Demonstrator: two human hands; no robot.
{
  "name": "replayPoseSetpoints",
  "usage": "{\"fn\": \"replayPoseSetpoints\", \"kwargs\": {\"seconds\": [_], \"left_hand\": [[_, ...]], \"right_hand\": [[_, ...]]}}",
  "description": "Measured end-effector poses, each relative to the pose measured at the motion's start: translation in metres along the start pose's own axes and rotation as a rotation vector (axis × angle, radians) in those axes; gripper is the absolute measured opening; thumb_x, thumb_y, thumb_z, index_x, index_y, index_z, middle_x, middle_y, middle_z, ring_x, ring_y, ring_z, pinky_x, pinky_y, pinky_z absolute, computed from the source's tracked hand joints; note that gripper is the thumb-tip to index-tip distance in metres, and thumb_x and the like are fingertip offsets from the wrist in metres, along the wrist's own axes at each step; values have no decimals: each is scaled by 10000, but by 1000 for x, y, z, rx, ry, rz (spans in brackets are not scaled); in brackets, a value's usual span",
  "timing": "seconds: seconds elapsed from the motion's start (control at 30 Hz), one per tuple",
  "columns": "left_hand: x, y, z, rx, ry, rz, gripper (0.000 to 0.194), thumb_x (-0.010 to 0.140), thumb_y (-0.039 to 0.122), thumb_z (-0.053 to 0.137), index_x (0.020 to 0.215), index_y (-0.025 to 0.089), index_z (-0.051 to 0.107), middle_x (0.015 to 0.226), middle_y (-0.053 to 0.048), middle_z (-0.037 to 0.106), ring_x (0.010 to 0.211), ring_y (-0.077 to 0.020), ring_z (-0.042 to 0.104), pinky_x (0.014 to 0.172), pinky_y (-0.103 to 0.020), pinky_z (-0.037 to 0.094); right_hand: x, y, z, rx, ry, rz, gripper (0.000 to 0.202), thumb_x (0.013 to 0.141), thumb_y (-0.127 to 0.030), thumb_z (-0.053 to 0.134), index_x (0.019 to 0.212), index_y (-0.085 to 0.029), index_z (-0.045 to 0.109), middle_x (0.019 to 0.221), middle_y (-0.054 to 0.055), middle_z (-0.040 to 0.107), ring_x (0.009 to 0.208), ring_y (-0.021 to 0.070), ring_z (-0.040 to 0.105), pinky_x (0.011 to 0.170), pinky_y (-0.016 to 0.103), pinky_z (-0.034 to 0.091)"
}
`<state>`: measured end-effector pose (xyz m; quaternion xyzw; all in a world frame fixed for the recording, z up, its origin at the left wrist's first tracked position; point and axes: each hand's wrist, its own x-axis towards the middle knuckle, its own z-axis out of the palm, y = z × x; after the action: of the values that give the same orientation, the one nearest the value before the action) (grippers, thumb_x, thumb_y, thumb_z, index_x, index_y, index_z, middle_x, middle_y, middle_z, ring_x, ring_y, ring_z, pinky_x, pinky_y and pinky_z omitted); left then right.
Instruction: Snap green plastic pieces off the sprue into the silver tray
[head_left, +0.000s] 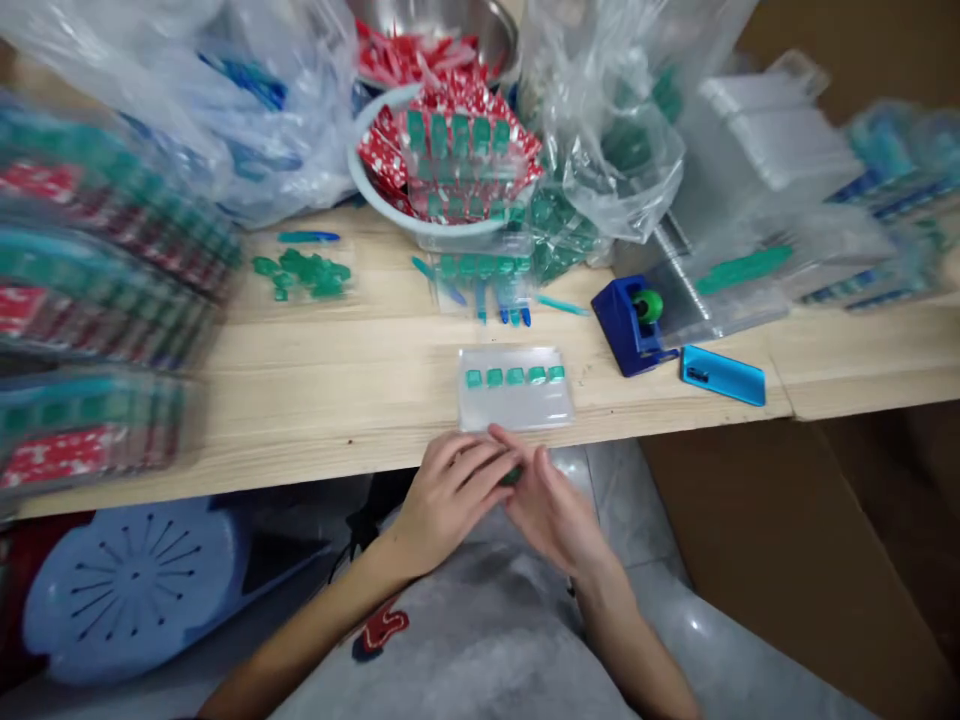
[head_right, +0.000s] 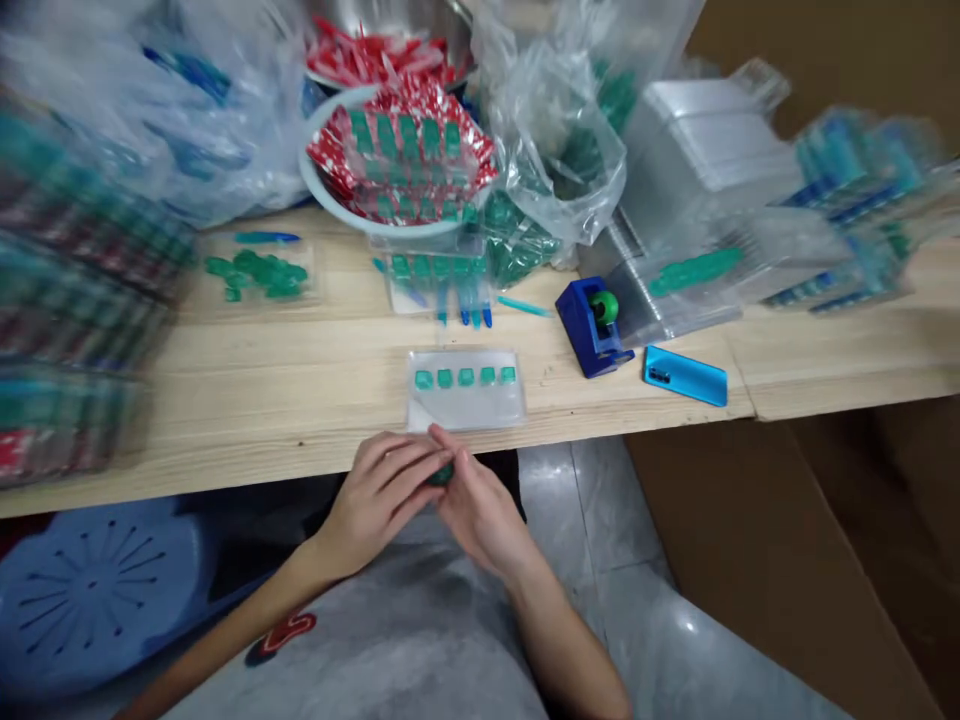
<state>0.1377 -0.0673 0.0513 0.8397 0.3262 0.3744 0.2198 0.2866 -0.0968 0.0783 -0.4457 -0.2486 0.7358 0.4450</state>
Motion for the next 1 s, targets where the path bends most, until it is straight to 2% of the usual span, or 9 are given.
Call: {"fn": "replayPoseSetpoints", "kwargs": {"seconds": [0.1,0.2,0.3,0.47,0.63,0.73,0.83,0.9,1.0], "left_hand": [[-8,-1,-5,-102,-4,-66,220,972,272,529,1150,229,651,1012,-47,719,944,-191,651,865,-344,537],[-7,-28,-13,-132,38,-202,222,985,318,497,1104,217,654,1005,-51,700,913,-160,675,800,-277,562],[8,-83,-29,-63,162,-388,220,974,317,520,1117,196,635,1007,-61,686,883,-158,673,824,-306,566],[51,-185,-85,69,403,-643,349,942,353,590,1233,163,564,1241,-101,593,1056,-226,621,887,-439,551],[86,-234,-113,15,454,-733,352,941,353,592,1236,162,563,1242,-101,593,1060,-229,620,889,-441,550],[94,-240,-113,-106,457,-740,356,940,353,593,1238,161,561,1241,-101,593,1060,-229,620,888,-442,550],[93,-226,-114,-280,470,-705,352,943,349,589,1239,159,560,1244,-101,590,1063,-230,618,888,-444,549],[88,-204,-115,-426,463,-651,362,929,374,604,1220,160,572,1217,-102,610,1046,-226,628,896,-438,545],[76,-152,-119,-659,389,-542,461,817,513,683,1133,184,618,1069,-97,695,926,-217,679,887,-412,546]], "right_hand": [[-3,-3,-9,-375,1,-112,636,895,-676,426,1299,-222,616,1101,101,718,915,165,688,851,349,563],[11,-24,-39,-888,330,-374,538,856,-612,538,1148,-191,699,952,96,728,796,175,664,785,350,543],[39,-47,-68,-1008,529,-505,521,801,-593,580,1016,-142,727,877,114,675,742,194,593,767,377,488],[70,-59,-83,-1146,591,-532,506,725,-631,587,823,-151,714,592,29,563,533,162,489,563,307,408],[75,-59,-86,-1271,621,-439,381,760,-558,589,755,-184,660,530,-8,533,488,143,491,509,273,369],[81,-60,-89,-1333,656,-370,332,843,-479,603,739,-165,625,547,-31,519,501,109,489,521,248,391],[85,-58,-93,-1367,685,-335,310,927,-418,577,810,-133,616,657,-31,568,569,83,529,587,237,469],[85,-56,-96,-1365,719,-350,290,943,-402,566,863,-128,621,742,-14,607,628,86,567,627,247,504],[78,-57,-102,-1322,824,-431,273,954,-387,535,936,-129,622,786,11,621,659,106,586,650,276,518]]}}
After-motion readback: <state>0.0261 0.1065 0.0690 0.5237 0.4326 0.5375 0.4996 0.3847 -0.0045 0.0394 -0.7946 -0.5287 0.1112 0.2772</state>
